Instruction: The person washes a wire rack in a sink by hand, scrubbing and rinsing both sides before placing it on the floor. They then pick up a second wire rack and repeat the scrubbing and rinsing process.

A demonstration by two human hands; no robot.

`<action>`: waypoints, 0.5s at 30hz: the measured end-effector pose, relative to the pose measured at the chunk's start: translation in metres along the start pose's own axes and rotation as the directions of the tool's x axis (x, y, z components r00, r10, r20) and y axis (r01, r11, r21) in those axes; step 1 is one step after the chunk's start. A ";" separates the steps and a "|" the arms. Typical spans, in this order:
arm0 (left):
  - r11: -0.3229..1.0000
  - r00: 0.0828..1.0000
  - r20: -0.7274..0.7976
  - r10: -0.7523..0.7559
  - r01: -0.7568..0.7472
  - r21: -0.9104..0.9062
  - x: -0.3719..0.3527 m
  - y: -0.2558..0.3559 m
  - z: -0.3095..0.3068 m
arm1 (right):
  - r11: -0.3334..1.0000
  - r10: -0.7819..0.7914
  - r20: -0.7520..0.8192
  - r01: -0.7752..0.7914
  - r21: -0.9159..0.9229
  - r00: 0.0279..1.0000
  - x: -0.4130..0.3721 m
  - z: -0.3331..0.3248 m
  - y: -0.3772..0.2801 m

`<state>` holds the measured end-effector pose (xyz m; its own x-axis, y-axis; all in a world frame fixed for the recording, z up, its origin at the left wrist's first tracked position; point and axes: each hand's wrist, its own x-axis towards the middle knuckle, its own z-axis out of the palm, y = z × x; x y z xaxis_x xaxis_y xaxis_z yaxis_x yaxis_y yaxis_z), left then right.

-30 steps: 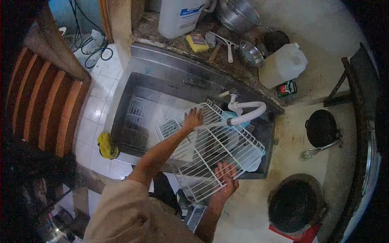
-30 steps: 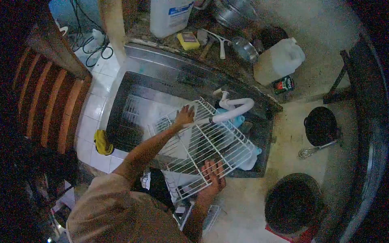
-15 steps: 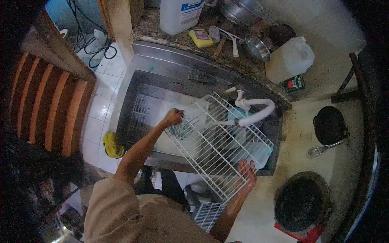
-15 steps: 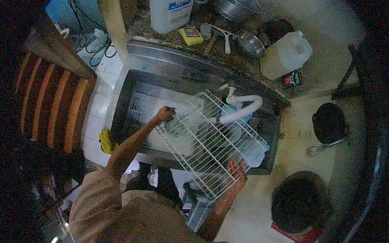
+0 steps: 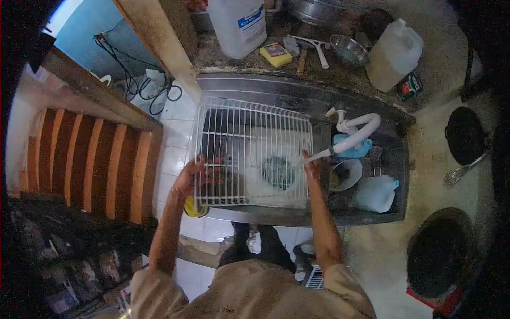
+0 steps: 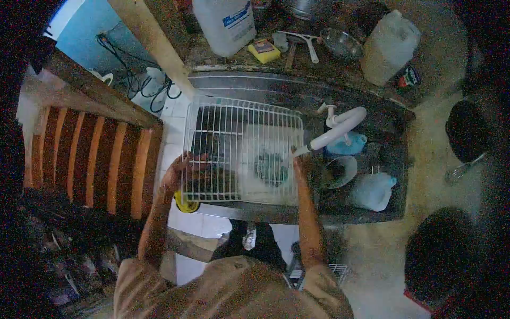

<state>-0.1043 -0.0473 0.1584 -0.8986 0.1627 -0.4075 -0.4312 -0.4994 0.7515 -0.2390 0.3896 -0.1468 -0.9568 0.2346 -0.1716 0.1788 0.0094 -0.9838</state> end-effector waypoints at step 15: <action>0.934 0.846 -0.446 0.292 -0.353 -0.058 -0.055 -0.018 0.229 | 0.959 0.007 0.554 -0.162 0.232 0.833 -0.038 0.015 -0.220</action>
<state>-0.0661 0.1473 0.2864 -0.8498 -0.3879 -0.3569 -0.0809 -0.5730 0.8155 -0.2454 0.3639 0.0750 -0.9223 -0.3430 -0.1778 0.2734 -0.2542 -0.9277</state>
